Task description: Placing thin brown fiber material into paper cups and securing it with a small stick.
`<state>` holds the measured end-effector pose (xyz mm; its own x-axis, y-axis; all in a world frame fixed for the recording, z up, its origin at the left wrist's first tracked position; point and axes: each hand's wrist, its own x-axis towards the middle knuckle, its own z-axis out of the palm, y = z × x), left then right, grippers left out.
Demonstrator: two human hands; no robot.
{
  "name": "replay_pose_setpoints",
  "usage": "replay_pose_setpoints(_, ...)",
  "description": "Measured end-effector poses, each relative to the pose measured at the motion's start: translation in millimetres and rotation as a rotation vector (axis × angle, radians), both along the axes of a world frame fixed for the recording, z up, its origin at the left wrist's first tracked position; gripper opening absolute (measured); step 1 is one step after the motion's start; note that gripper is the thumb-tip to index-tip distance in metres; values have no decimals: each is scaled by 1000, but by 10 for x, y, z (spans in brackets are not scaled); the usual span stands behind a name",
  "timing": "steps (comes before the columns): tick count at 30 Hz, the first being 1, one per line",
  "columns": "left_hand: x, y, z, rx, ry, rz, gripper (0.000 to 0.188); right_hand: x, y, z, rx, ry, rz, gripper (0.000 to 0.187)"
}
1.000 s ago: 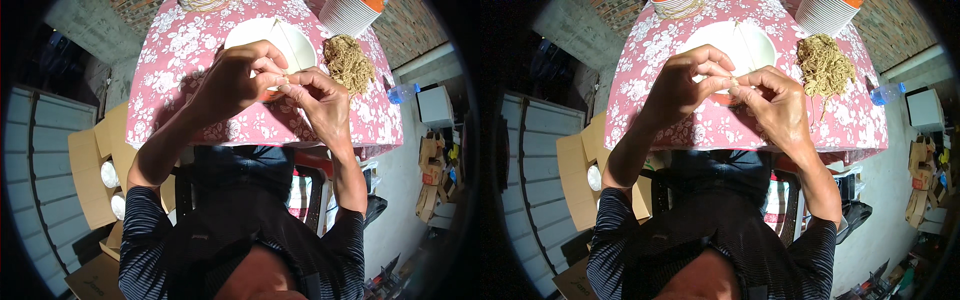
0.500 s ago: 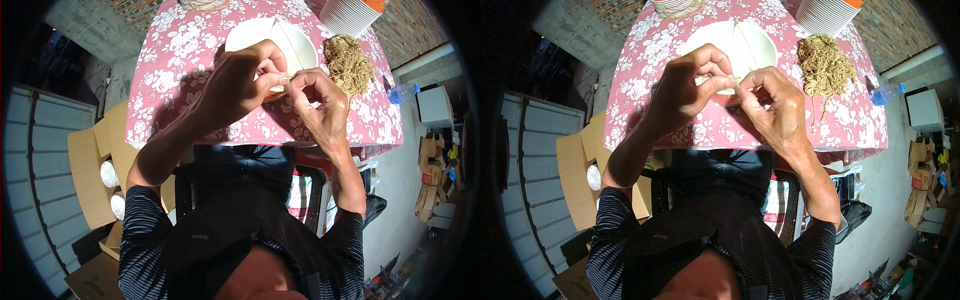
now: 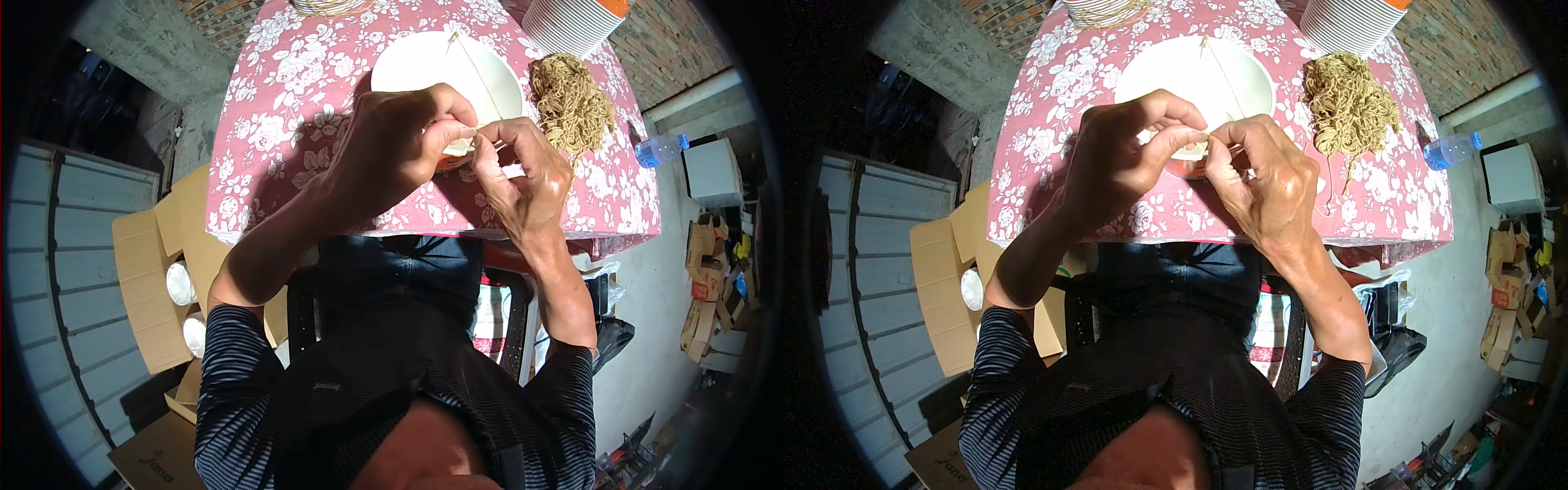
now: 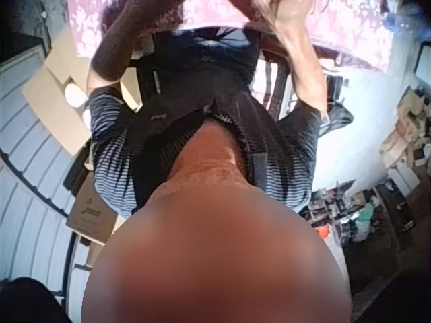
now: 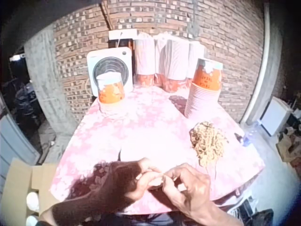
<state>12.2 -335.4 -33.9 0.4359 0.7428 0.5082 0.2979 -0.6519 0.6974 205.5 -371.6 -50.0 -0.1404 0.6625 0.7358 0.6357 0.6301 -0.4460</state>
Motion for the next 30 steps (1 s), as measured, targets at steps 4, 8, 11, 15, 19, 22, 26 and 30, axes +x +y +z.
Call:
replay_pose_setpoints(4, -4, 9, -36, 176, 17, 20, 9, 9, 7, -11, -58, 38, 27, 11)
replay_pose_setpoints(8, -30, 22, 27, 278, 211, 3, 8, 61, 29, 39, -144, 16, 103, 11)
replay_pose_setpoints(11, -81, 79, 63, 206, 249, -73, 8, 94, 48, 121, -106, -50, 157, 11)
replay_pose_setpoints(15, -160, 194, 145, -102, 154, -223, 17, 114, 107, 120, -65, 9, 205, 12)
replay_pose_setpoints(19, -121, 205, 264, -390, 184, -232, 20, 136, 84, 83, -18, 96, 242, 15)
replay_pose_setpoints(22, -142, 200, 265, -295, 209, -171, 20, 138, 43, 155, 22, 27, 255, 17)
replay_pose_setpoints(26, -91, 194, 279, -372, 205, -164, 20, 136, 5, 115, 9, -31, 194, 24)
replay_pose_setpoints(30, -10, 208, 224, -291, 170, -218, 19, 112, 4, 67, 69, -24, 112, 18)
